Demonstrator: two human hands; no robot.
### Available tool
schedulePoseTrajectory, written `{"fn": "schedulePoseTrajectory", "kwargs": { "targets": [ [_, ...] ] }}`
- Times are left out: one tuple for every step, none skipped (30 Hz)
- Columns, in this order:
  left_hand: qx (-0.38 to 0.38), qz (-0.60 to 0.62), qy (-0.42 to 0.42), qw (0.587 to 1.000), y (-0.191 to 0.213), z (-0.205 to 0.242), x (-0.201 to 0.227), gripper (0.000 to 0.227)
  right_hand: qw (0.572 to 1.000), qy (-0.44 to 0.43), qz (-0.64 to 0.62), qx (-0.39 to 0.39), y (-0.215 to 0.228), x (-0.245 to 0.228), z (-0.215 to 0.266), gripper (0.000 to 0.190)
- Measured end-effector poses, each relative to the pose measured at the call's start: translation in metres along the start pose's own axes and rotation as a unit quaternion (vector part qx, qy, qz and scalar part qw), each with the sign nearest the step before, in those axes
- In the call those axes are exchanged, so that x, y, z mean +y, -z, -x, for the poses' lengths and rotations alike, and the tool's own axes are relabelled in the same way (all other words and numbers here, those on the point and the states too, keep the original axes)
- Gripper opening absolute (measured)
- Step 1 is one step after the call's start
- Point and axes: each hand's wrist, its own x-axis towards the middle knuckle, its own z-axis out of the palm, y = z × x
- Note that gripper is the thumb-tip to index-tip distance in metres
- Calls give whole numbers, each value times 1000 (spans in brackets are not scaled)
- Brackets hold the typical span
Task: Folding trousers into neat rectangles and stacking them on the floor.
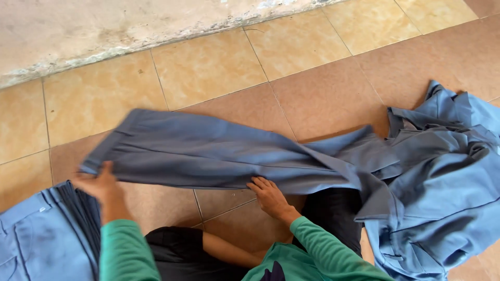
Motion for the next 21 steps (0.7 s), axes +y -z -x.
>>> {"fn": "schedulePoseTrajectory", "kwargs": {
  "targets": [
    [44, -14, -59, 997, 14, -23, 7, 71, 999, 5, -29, -16, 8, -3, 2, 45],
    [88, -29, -118, 989, 30, -46, 15, 67, 998, 10, -59, -32, 17, -7, 4, 42],
    [86, -29, -117, 989, 55, -65, -3, 67, 998, 8, -59, -32, 25, -5, 6, 42],
    [135, -151, -77, 976, 82, -84, -20, 75, 999, -6, -54, -6, 31, -2, 8, 37],
    [183, -270, -36, 945, 110, -103, -38, 88, 998, -20, -48, 21, 38, 0, 10, 32],
    [185, -272, -36, 944, 103, -93, -17, 88, 998, -19, -49, 19, 40, 17, 16, 32],
    [140, -379, -62, 912, 96, -83, 4, 79, 997, -45, 10, 62, 42, 34, 22, 40],
    [93, -482, -89, 867, 90, -74, 27, 72, 989, -71, 69, 107, 44, 50, 27, 49],
    [95, -484, -89, 865, 72, -50, 32, 72, 990, -69, 66, 106, 54, 64, 26, 49],
    [-11, -431, -129, 893, 51, -26, 37, 47, 980, -116, 127, 104, 66, 79, 25, 58],
    [-116, -370, -168, 906, 31, -1, 41, 33, 964, -162, 187, 101, 78, 94, 25, 68],
    [-115, -370, -169, 906, 12, 33, 13, 33, 964, -161, 187, 102, 77, 116, 24, 68],
    [-222, -346, -122, 903, -8, 67, -16, 35, 951, -242, 171, 86, 77, 138, 24, 74],
    [-327, -317, -75, 887, -29, 101, -44, 36, 931, -322, 153, 71, 78, 160, 23, 81],
    [-328, -316, -76, 887, -41, 144, -30, 36, 931, -323, 154, 72, 73, 182, 22, 81],
    [-383, -330, -47, 862, -57, 187, -15, 37, 911, -401, 78, 59, 70, 205, 22, 78],
    [-436, -342, -18, 832, -73, 231, -1, 37, 880, -473, 1, 45, 66, 230, 23, 75],
    [-438, -341, -20, 832, -76, 250, -1, 37, 879, -475, 1, 48, 60, 245, 25, 75],
    [-453, -391, -59, 799, -79, 270, 0, 48, 866, -498, -36, 21, 53, 260, 26, 78],
    [-464, -441, -98, 762, -80, 288, 1, 61, 852, -519, -74, -8, 45, 275, 25, 84],
    [-464, -441, -100, 761, -81, 289, -1, 61, 851, -519, -75, -6, 43, 277, 22, 84]
  ]
}}
